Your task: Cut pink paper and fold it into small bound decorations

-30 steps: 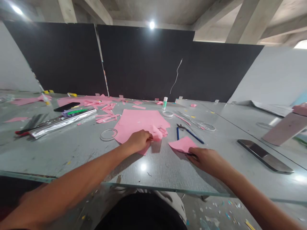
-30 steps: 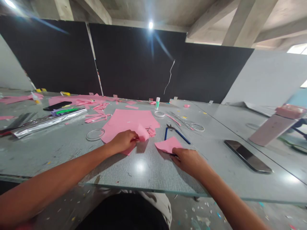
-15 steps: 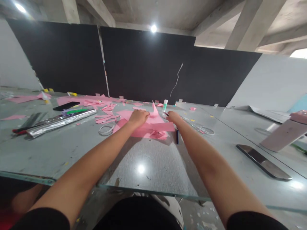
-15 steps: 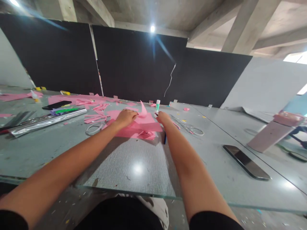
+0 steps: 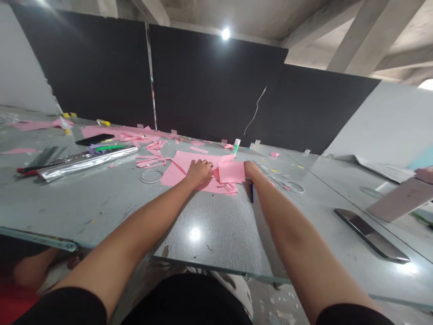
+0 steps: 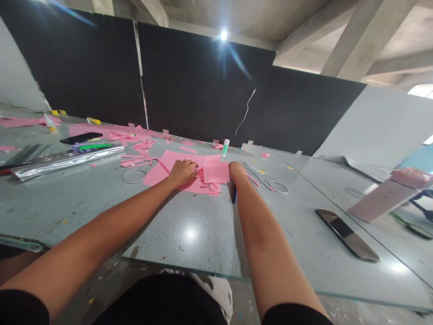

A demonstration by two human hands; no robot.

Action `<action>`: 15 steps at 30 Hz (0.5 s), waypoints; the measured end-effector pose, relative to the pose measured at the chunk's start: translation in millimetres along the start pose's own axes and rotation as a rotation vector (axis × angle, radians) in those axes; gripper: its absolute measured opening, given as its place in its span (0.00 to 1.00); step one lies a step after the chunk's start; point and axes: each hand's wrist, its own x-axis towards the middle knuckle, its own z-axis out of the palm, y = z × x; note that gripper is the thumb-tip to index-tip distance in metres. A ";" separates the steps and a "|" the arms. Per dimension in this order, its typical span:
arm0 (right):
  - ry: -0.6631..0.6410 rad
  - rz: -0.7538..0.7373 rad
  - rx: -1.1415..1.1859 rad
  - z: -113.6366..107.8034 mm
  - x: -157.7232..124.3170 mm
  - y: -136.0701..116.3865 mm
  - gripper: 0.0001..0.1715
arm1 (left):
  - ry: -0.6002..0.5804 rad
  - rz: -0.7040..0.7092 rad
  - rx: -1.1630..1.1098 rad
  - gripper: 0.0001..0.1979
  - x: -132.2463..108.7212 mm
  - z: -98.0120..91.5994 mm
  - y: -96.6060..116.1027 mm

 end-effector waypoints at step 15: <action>0.228 -0.411 0.101 -21.7 -13.9 -121.6 0.22 | -0.110 0.076 -0.058 0.23 3.7 10.3 16.5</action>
